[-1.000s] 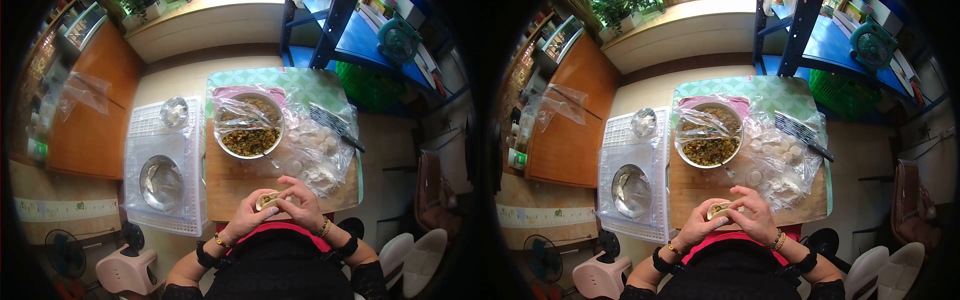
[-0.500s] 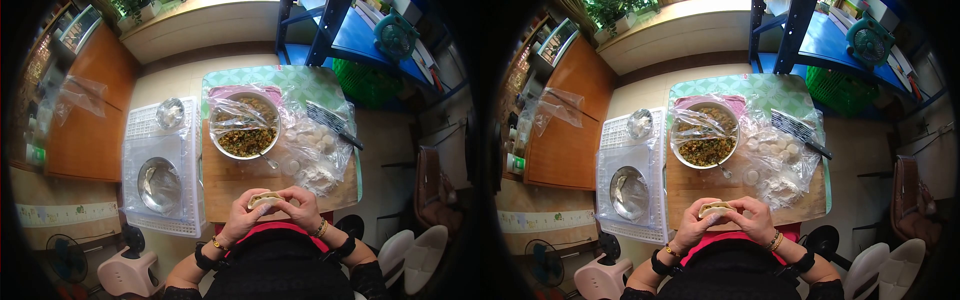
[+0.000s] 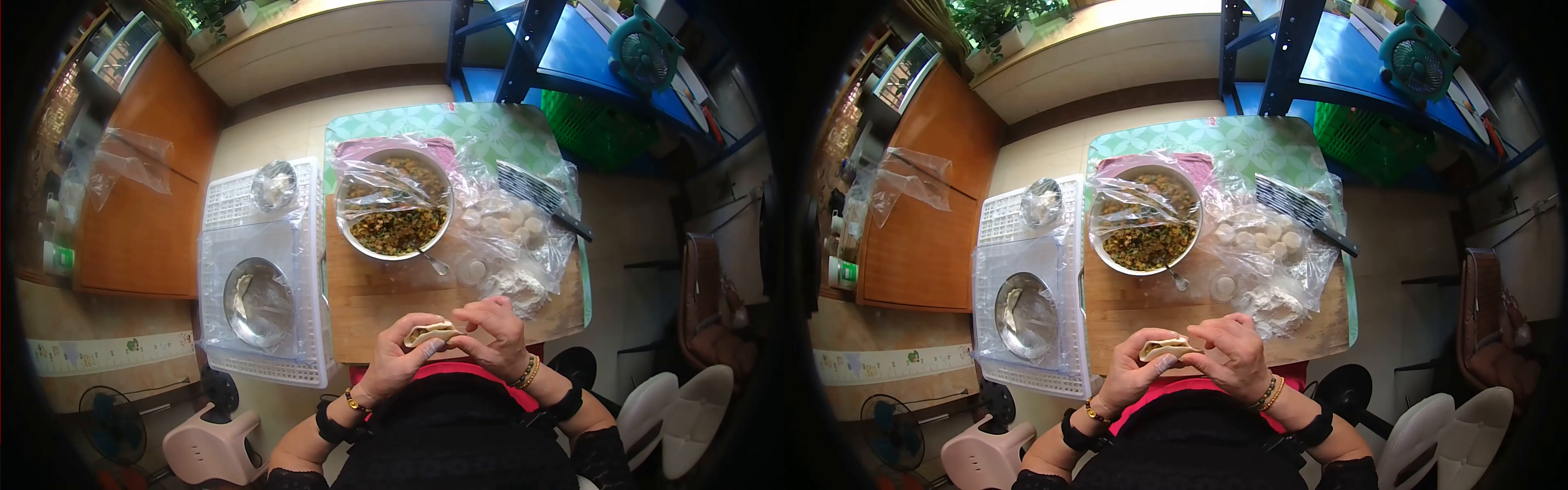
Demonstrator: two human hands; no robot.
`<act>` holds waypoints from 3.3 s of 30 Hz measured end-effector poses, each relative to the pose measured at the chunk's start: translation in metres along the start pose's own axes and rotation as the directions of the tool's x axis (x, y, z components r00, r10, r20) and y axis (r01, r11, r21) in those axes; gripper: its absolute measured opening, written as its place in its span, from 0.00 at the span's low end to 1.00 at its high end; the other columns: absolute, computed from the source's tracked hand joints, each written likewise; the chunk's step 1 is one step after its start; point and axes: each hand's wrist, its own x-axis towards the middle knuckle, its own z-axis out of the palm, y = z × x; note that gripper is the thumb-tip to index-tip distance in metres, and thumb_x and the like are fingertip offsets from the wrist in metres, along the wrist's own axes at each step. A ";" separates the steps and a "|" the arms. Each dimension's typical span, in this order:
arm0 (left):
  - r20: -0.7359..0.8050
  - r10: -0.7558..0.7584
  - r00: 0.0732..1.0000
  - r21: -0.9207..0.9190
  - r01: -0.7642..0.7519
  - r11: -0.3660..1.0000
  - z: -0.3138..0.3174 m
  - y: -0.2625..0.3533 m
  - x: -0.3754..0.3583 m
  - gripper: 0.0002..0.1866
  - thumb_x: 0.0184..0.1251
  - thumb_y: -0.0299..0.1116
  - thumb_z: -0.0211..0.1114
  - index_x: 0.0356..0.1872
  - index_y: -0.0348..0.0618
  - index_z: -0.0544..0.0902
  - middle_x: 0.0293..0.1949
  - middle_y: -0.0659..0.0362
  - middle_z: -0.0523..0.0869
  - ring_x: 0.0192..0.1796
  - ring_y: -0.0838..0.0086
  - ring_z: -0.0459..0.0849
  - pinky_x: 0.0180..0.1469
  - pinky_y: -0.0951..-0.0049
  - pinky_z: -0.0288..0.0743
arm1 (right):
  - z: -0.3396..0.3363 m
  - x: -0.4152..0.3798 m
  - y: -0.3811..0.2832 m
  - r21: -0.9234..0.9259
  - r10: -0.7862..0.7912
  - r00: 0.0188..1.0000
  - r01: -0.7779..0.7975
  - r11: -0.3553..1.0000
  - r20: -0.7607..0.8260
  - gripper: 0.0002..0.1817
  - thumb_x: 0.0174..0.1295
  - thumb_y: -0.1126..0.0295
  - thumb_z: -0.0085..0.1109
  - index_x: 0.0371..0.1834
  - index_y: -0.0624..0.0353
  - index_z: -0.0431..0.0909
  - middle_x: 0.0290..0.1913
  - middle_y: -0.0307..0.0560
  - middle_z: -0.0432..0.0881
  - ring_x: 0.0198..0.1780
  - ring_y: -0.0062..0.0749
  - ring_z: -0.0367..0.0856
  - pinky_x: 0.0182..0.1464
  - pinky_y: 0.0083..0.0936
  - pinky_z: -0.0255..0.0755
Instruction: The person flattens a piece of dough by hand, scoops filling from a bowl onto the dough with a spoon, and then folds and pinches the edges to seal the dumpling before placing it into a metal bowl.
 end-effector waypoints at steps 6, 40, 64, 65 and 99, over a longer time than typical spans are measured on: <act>0.032 -0.002 0.999 0.016 0.001 1.000 0.000 0.001 0.000 0.15 0.69 0.21 0.60 0.56 0.36 0.76 0.51 0.56 0.83 0.54 0.73 0.83 0.58 0.71 0.79 | -0.001 0.001 0.011 -0.040 -0.150 0.987 0.153 0.987 0.061 0.08 0.52 0.69 0.72 0.34 0.53 0.84 0.32 0.39 0.84 0.33 0.32 0.81 0.47 0.31 0.66; 0.273 0.033 0.961 0.378 -0.139 0.916 -0.006 0.013 0.012 0.32 0.64 0.23 0.68 0.69 0.37 0.66 0.53 0.54 0.84 0.55 0.75 0.81 0.56 0.74 0.75 | -0.001 0.004 0.004 -0.020 -0.227 0.949 0.237 0.971 0.220 0.09 0.52 0.68 0.72 0.33 0.55 0.80 0.34 0.40 0.80 0.35 0.34 0.79 0.45 0.32 0.65; 0.297 -0.135 0.945 -0.036 0.152 0.988 -0.008 0.000 0.014 0.15 0.66 0.21 0.63 0.54 0.34 0.80 0.45 0.61 0.84 0.44 0.81 0.82 0.45 0.79 0.78 | -0.002 0.009 -0.004 -0.191 -0.221 0.961 0.251 0.949 0.166 0.11 0.53 0.67 0.70 0.40 0.52 0.85 0.34 0.36 0.81 0.33 0.31 0.78 0.47 0.33 0.64; 0.289 -0.136 0.948 0.003 0.141 0.990 -0.007 0.001 0.015 0.15 0.66 0.22 0.64 0.53 0.34 0.81 0.43 0.61 0.83 0.42 0.82 0.81 0.42 0.79 0.78 | -0.004 0.013 -0.008 -0.183 -0.201 0.964 0.233 0.955 0.175 0.10 0.53 0.67 0.71 0.39 0.52 0.85 0.34 0.37 0.81 0.34 0.31 0.78 0.48 0.33 0.64; 0.100 0.292 0.951 0.206 -0.307 0.929 -0.013 0.003 -0.008 0.27 0.60 0.14 0.63 0.62 0.37 0.73 0.52 0.49 0.84 0.54 0.68 0.84 0.58 0.70 0.77 | -0.009 -0.009 0.008 -0.185 -0.188 0.920 0.263 0.947 0.344 0.08 0.57 0.69 0.67 0.40 0.52 0.82 0.32 0.36 0.84 0.34 0.28 0.81 0.45 0.33 0.65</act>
